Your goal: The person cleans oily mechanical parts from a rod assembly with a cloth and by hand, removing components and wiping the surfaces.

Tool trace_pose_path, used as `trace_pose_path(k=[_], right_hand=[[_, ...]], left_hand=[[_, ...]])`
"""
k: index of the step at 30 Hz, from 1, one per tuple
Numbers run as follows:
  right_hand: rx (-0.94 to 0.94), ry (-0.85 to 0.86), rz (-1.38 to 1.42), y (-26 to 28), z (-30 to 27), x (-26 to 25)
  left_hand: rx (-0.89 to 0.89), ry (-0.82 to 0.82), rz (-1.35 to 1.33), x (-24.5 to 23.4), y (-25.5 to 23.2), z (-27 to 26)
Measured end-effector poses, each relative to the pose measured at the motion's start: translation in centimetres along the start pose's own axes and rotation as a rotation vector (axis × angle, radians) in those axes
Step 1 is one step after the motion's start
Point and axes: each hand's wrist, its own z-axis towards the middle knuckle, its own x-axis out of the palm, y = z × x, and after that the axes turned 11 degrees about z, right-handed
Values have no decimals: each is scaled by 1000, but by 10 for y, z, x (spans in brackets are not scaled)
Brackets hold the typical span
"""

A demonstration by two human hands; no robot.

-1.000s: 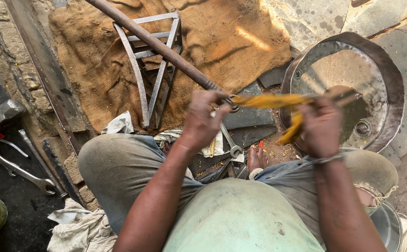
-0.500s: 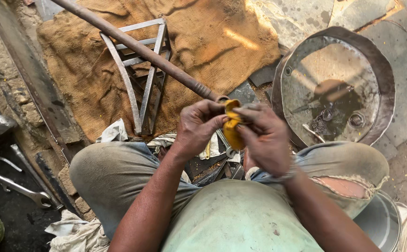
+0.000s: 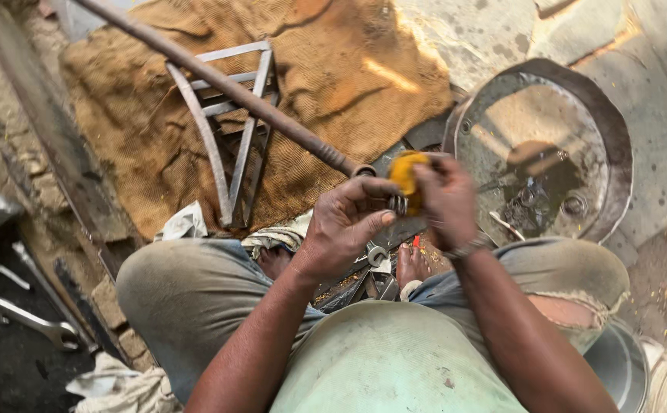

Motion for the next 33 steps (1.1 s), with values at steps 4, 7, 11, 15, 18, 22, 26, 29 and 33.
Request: trace_pose_path(k=[4, 7, 11, 15, 18, 22, 26, 29, 33], right_hand=[[8, 133, 326, 29, -26, -14], [-161, 234, 29, 36, -48, -8], [-338, 221, -237, 12, -52, 13], [-166, 121, -269, -7, -19, 7], [-90, 60, -78, -11, -6, -14], [4, 48, 175, -5, -14, -39], [7, 129, 46, 8, -27, -39], [-102, 230, -242, 19, -34, -24], [-143, 361, -323, 33, -38, 1]], left_hand=[[22, -96, -56, -12, 11, 7], [-16, -113, -43, -10, 16, 11], [-6, -79, 21, -3, 15, 4], [-35, 0, 49, 2, 6, 1], [-67, -55, 36, 1, 3, -1], [-51, -168, -208, -12, 12, 8], [-107, -210, -454, -18, 26, 15], [-120, -212, -476, -17, 39, 15], [-107, -226, -408, -18, 49, 15]])
